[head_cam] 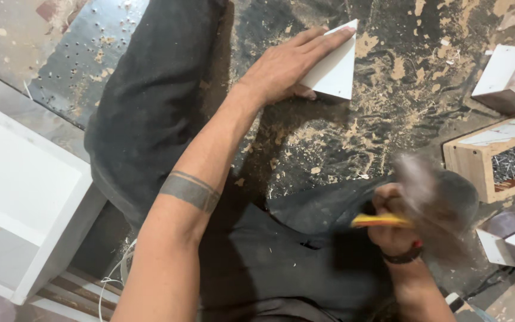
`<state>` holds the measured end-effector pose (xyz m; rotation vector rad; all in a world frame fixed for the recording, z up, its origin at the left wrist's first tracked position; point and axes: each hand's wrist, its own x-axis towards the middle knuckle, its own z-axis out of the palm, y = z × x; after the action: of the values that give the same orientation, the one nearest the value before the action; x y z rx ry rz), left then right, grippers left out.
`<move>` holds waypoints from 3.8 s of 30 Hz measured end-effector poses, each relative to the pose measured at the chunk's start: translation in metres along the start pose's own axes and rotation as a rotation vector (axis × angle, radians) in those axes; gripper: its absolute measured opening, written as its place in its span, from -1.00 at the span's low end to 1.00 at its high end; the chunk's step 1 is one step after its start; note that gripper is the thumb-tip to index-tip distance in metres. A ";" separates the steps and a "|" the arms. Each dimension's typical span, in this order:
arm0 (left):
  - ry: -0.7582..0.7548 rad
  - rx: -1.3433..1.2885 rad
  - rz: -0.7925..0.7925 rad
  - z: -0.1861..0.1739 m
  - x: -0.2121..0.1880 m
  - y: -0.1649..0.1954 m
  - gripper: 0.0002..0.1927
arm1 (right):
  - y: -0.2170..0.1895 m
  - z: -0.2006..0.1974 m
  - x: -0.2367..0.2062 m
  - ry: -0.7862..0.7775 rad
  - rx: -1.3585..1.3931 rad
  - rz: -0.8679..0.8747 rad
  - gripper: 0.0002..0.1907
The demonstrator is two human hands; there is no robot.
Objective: The person sits on the workshop floor and hammers nails into small white triangular wood pieces, taking nails from a wooden nail box and driving them along the edges of each piece, working through several pieces one at a time.
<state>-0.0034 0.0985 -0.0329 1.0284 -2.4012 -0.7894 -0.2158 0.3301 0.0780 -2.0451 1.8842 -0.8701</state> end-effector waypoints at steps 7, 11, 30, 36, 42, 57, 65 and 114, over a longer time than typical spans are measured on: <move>-0.037 0.160 0.116 0.004 0.003 -0.008 0.16 | 0.002 0.000 0.001 -0.221 -0.076 0.254 -0.59; 0.097 0.538 0.196 0.006 -0.008 0.000 -0.01 | 0.005 0.014 -0.011 -0.058 0.569 0.474 -0.61; -0.377 0.382 0.217 0.070 -0.071 0.011 -0.75 | 0.023 0.051 -0.021 0.025 0.915 0.788 -0.60; -0.366 0.299 0.122 0.067 -0.073 0.009 -0.66 | 0.024 0.052 -0.020 0.022 0.894 0.795 -0.60; -0.438 0.411 0.169 0.063 -0.067 0.022 -0.74 | 0.024 0.052 -0.019 0.032 0.888 0.781 -0.62; 0.217 -0.533 -0.373 -0.001 -0.056 0.012 -0.79 | 0.023 0.051 -0.018 0.047 0.869 0.769 -0.65; 0.408 -0.591 -0.363 0.028 -0.054 -0.001 -0.87 | 0.024 0.051 -0.021 0.035 0.871 0.755 -0.64; 0.267 -0.116 -0.203 0.010 -0.053 -0.007 -0.31 | -0.007 0.050 -0.004 -0.284 0.790 0.650 -0.48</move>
<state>0.0282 0.1377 -0.0525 1.2577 -2.0267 -0.7931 -0.1820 0.3238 0.0407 -0.9499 1.5286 -0.8751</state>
